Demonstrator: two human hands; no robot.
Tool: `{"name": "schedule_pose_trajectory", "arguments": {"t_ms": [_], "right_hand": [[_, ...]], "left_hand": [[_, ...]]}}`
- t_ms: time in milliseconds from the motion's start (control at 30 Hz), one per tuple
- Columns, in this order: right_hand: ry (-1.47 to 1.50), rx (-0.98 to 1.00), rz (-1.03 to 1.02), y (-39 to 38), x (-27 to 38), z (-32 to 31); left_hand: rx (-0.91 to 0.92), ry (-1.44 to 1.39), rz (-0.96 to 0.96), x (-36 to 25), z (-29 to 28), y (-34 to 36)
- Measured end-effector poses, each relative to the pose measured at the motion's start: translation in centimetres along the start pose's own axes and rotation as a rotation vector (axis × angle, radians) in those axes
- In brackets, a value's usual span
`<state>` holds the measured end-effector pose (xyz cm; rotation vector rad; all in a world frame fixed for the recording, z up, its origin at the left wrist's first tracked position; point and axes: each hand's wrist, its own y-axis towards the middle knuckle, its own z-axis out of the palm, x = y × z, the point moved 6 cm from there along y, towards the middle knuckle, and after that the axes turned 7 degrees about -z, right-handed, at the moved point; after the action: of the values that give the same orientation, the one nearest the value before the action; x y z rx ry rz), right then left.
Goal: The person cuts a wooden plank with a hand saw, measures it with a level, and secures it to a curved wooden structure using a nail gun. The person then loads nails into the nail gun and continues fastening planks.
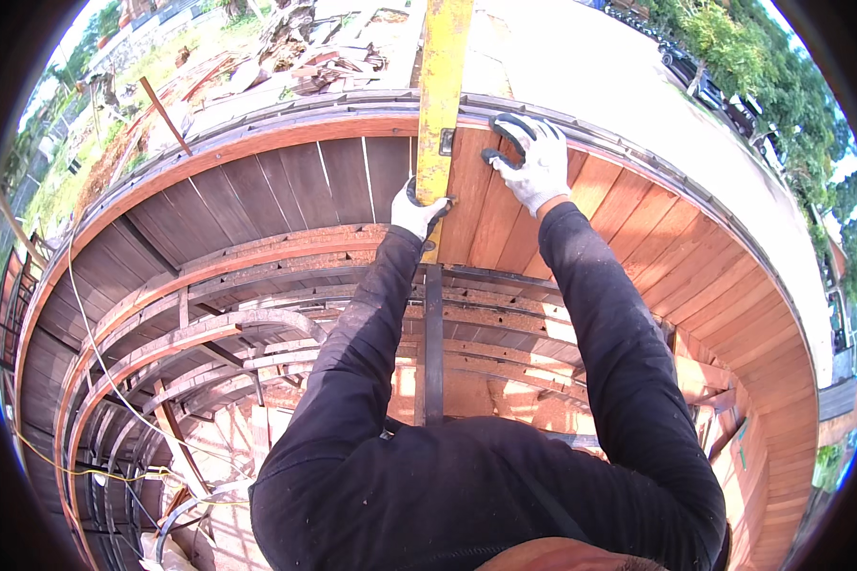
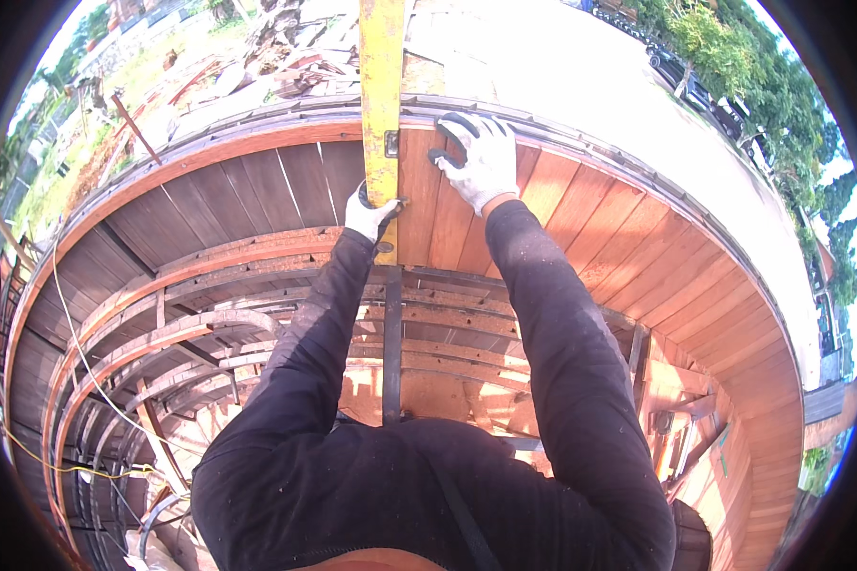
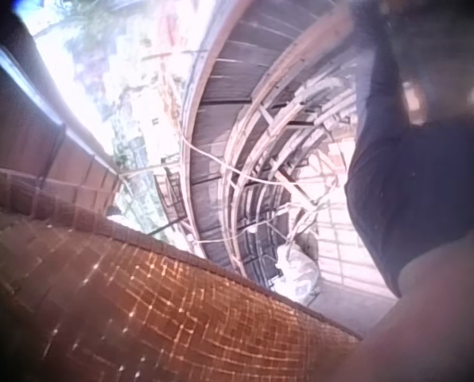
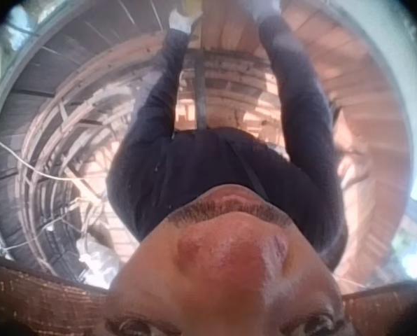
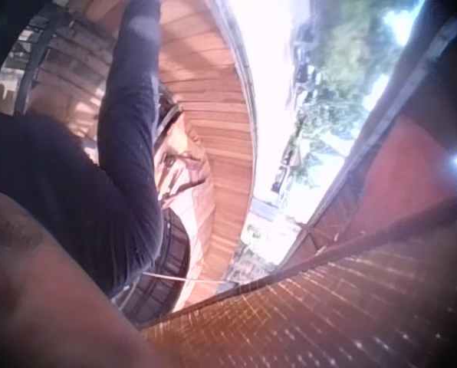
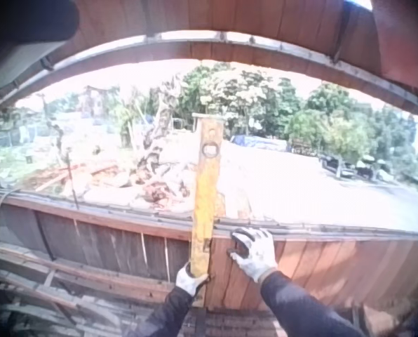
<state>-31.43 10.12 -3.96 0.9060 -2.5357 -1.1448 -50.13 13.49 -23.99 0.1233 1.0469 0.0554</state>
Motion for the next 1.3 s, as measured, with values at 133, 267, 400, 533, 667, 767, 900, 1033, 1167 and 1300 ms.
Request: {"name": "schedule_pose_trajectory", "arguments": {"t_ms": [133, 267, 400, 533, 667, 767, 900, 1033, 1167, 1300], "right_hand": [[-0.003, -0.022, -0.008, -0.1, -0.2, -0.1], [-0.023, -0.052, -0.025, 0.8, -0.1, -0.3], [-0.052, -0.091, -0.044, 0.8, 0.3, -0.6], [-0.025, -0.035, -0.017, 0.6, -0.1, -0.2], [-0.038, -0.009, -0.003, 0.5, -0.3, 0.0], [-0.043, -0.02, -0.008, 0.5, -0.2, -0.1], [-0.042, -0.013, -0.005, 0.6, -0.2, 0.0], [-0.032, -0.007, 0.004, 0.7, -0.1, -0.1], [-0.053, -0.071, -0.031, 0.7, 0.4, -0.7], [-0.061, -0.075, -0.032, 0.7, 0.5, -0.7]], "left_hand": [[-0.005, -0.005, 0.012, -0.7, 0.7, -0.6], [-0.024, 0.079, 0.031, -1.5, 0.5, 0.3], [-0.025, 0.086, 0.031, -1.2, 0.4, 0.4], [-0.008, 0.076, 0.026, -0.8, 0.2, 0.5], [0.001, 0.063, 0.015, -1.1, 0.6, 0.3], [-0.006, 0.075, 0.014, -1.2, 0.5, 0.3], [-0.014, 0.072, 0.012, -0.9, 0.3, 0.5], [-0.013, 0.087, 0.0, -0.8, 0.2, 0.5], [-0.031, 0.056, 0.024, -1.5, 0.8, -0.1], [-0.017, 0.074, 0.016, -1.4, 0.6, 0.0]]}}
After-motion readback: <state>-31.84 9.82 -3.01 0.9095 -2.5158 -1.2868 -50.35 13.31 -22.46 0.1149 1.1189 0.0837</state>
